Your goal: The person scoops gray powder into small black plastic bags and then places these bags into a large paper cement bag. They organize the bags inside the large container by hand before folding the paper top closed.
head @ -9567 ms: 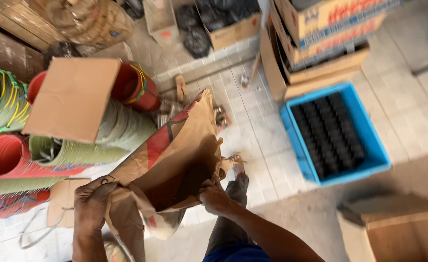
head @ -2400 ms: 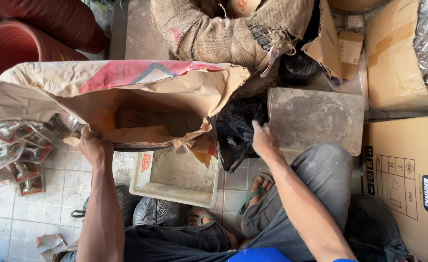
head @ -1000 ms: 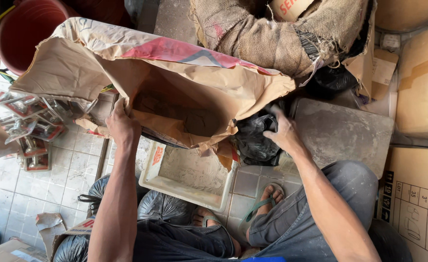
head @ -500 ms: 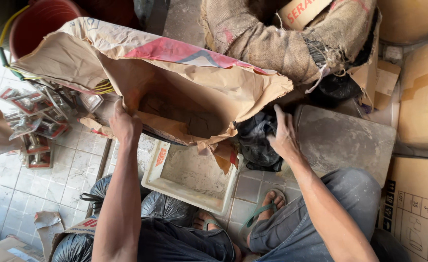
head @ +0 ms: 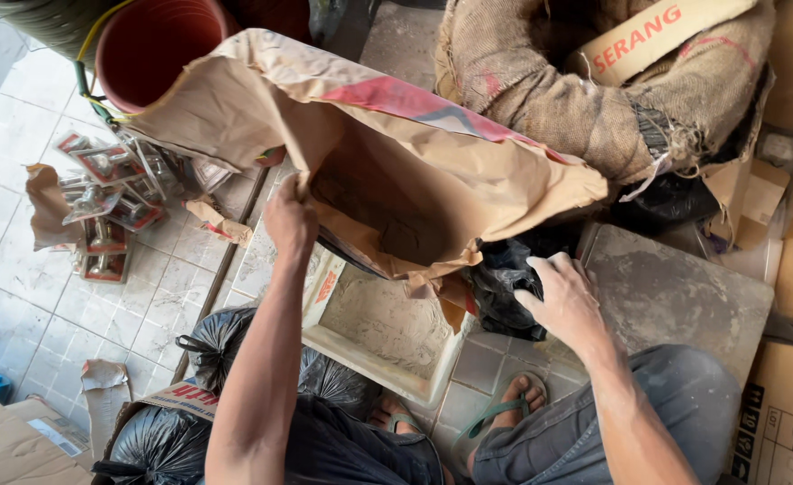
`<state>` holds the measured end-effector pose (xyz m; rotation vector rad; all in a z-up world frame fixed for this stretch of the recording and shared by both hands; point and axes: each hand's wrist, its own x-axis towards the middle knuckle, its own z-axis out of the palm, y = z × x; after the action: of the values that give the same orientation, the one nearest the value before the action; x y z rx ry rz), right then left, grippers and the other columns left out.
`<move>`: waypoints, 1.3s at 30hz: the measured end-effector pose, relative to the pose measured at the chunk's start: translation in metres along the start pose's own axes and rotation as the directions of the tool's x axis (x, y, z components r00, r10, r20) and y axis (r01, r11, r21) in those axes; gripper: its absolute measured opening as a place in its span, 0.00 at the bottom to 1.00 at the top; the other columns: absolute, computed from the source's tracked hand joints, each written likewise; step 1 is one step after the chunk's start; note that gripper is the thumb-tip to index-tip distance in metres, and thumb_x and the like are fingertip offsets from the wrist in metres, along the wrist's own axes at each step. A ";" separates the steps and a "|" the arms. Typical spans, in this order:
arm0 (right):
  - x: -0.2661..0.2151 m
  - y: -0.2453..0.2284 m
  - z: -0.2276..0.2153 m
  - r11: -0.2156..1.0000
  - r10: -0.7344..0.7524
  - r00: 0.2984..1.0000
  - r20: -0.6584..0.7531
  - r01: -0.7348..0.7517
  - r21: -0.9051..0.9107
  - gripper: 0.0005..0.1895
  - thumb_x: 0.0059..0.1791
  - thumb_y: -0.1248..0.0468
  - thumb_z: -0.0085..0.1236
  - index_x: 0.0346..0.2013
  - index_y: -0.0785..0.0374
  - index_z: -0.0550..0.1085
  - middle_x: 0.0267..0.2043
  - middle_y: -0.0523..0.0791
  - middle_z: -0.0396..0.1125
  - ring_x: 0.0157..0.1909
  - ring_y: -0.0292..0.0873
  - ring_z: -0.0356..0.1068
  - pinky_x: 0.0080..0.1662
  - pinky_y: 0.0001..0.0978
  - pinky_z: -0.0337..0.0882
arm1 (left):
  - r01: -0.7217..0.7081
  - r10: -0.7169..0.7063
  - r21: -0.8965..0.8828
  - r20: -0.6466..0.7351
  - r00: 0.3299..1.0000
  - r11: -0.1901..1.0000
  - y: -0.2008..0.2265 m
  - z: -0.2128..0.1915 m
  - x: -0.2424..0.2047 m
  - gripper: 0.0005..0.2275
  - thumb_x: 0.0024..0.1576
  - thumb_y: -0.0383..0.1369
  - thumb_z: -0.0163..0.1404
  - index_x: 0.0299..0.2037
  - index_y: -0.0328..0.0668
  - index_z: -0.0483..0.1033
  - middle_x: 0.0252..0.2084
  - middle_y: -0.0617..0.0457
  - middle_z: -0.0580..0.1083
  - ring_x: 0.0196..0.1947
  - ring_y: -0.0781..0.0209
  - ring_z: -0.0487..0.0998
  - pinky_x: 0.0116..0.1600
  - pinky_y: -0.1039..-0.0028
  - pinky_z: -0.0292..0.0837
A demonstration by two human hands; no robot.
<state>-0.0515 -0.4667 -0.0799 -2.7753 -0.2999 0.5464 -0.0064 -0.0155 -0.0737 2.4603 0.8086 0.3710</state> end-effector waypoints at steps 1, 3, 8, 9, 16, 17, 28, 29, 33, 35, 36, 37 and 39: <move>-0.002 -0.021 -0.015 0.998 -0.066 0.989 -0.134 0.066 -0.002 0.30 0.47 0.45 0.65 0.62 0.49 0.78 0.54 0.47 0.72 0.63 0.52 0.71 0.64 0.55 0.67 | -0.056 0.056 -0.013 -0.004 0.998 0.998 0.005 0.005 -0.002 0.11 0.65 0.35 0.51 0.54 0.55 0.82 0.44 0.39 0.82 0.51 0.30 0.82 0.56 0.44 0.75; 0.011 -0.066 -0.034 0.991 -0.132 0.955 -0.265 0.133 -0.017 0.23 0.51 0.45 0.61 0.57 0.47 0.80 0.48 0.44 0.74 0.58 0.49 0.75 0.61 0.50 0.71 | -0.109 0.109 -0.030 -0.010 0.994 0.994 0.015 0.011 -0.011 0.10 0.64 0.35 0.52 0.53 0.52 0.82 0.45 0.39 0.82 0.51 0.30 0.82 0.56 0.45 0.76; 0.107 -0.202 -0.047 0.582 -0.808 0.406 -0.427 0.665 -0.469 0.12 0.53 0.64 0.53 0.49 0.53 0.79 0.58 0.47 0.68 0.69 0.55 0.65 0.62 0.53 0.68 | -0.316 0.320 0.092 -0.022 0.947 0.944 0.033 0.010 -0.036 0.09 0.65 0.37 0.48 0.46 0.50 0.81 0.41 0.41 0.80 0.39 0.29 0.83 0.44 0.42 0.78; 0.112 -0.226 -0.054 0.575 -0.812 0.398 -0.427 0.672 -0.467 0.12 0.53 0.64 0.53 0.49 0.53 0.79 0.58 0.47 0.68 0.69 0.55 0.65 0.62 0.53 0.68 | -0.310 0.314 0.099 -0.029 0.949 0.946 0.032 0.012 -0.041 0.09 0.65 0.37 0.48 0.46 0.50 0.81 0.41 0.41 0.80 0.39 0.29 0.83 0.44 0.42 0.78; 0.142 -0.316 -0.075 0.080 -0.789 0.589 0.178 0.384 -0.920 0.23 0.60 0.52 0.39 0.58 0.49 0.81 0.63 0.42 0.73 0.78 0.58 0.50 0.78 0.76 0.22 | -0.367 0.458 0.369 -0.198 0.867 0.854 0.010 0.014 -0.051 0.07 0.64 0.44 0.50 0.35 0.61 0.75 0.33 0.59 0.75 0.39 0.52 0.78 0.39 0.63 0.73; 0.136 -0.314 -0.074 0.118 -0.758 0.626 0.183 0.407 -0.906 0.22 0.60 0.54 0.39 0.56 0.51 0.83 0.54 0.43 0.78 0.72 0.56 0.62 0.78 0.76 0.23 | -0.340 0.468 0.412 -0.267 0.843 0.846 0.009 0.018 -0.053 0.07 0.63 0.46 0.52 0.34 0.63 0.74 0.31 0.60 0.74 0.40 0.54 0.75 0.40 0.65 0.69; 0.147 -0.268 -0.089 0.357 -0.841 0.536 0.072 0.652 -0.669 0.13 0.48 0.66 0.49 0.32 0.55 0.83 0.30 0.47 0.75 0.34 0.52 0.73 0.47 0.64 0.64 | -0.395 0.393 -0.066 -0.043 0.918 0.916 0.055 0.017 -0.040 0.26 0.53 0.33 0.56 0.65 0.51 0.75 0.62 0.49 0.78 0.65 0.43 0.75 0.62 0.51 0.74; 0.146 -0.263 -0.085 0.373 -0.826 0.555 0.095 0.666 -0.647 0.12 0.48 0.66 0.50 0.31 0.54 0.82 0.29 0.46 0.75 0.33 0.52 0.75 0.44 0.62 0.64 | -0.440 0.441 -0.173 -0.037 0.897 0.881 0.054 0.018 -0.036 0.24 0.50 0.29 0.58 0.61 0.48 0.79 0.59 0.45 0.80 0.61 0.37 0.78 0.61 0.49 0.75; 0.143 -0.231 -0.075 0.384 -0.842 0.540 0.011 0.614 -0.690 0.07 0.46 0.65 0.54 0.30 0.53 0.80 0.27 0.42 0.71 0.29 0.48 0.73 0.40 0.61 0.68 | -0.533 0.527 -0.112 -0.082 0.846 0.838 0.045 0.027 -0.045 0.05 0.57 0.42 0.57 0.41 0.64 0.82 0.36 0.61 0.80 0.39 0.51 0.85 0.43 0.63 0.82; 0.142 -0.215 -0.075 0.505 -0.826 0.563 -0.019 0.724 -0.470 0.12 0.49 0.70 0.50 0.28 0.59 0.81 0.29 0.46 0.75 0.34 0.56 0.78 0.40 0.56 0.73 | -0.595 0.585 -0.014 -0.169 0.793 0.803 0.042 0.029 -0.055 0.04 0.60 0.42 0.53 0.41 0.64 0.80 0.32 0.62 0.76 0.31 0.53 0.84 0.34 0.65 0.80; 0.142 -0.212 -0.075 0.507 -0.825 0.565 -0.022 0.722 -0.471 0.12 0.49 0.70 0.50 0.28 0.59 0.81 0.29 0.46 0.75 0.34 0.56 0.78 0.40 0.56 0.73 | -0.598 0.588 -0.015 -0.170 0.791 0.801 0.041 0.032 -0.053 0.04 0.60 0.42 0.53 0.41 0.64 0.80 0.32 0.62 0.76 0.31 0.53 0.84 0.34 0.65 0.80; 0.141 -0.209 -0.074 0.549 -0.813 0.581 -0.049 0.735 -0.398 0.12 0.50 0.69 0.50 0.27 0.59 0.80 0.29 0.46 0.75 0.35 0.56 0.78 0.39 0.58 0.74 | -0.614 0.602 -0.001 -0.199 0.774 0.789 0.040 0.034 -0.053 0.04 0.60 0.41 0.52 0.42 0.65 0.79 0.31 0.63 0.75 0.30 0.56 0.83 0.33 0.67 0.79; 0.140 -0.203 -0.073 0.585 -0.800 0.595 -0.076 0.744 -0.322 0.12 0.51 0.68 0.50 0.26 0.59 0.79 0.29 0.46 0.75 0.36 0.57 0.79 0.39 0.60 0.75 | -0.630 0.616 0.016 -0.229 0.754 0.777 0.036 0.038 -0.054 0.05 0.59 0.39 0.51 0.42 0.65 0.79 0.30 0.63 0.74 0.28 0.58 0.83 0.31 0.69 0.79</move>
<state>0.0749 -0.2589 0.0032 -2.5027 -1.5444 -0.0399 -0.0163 -0.0880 -0.0899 2.5989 0.0056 0.9123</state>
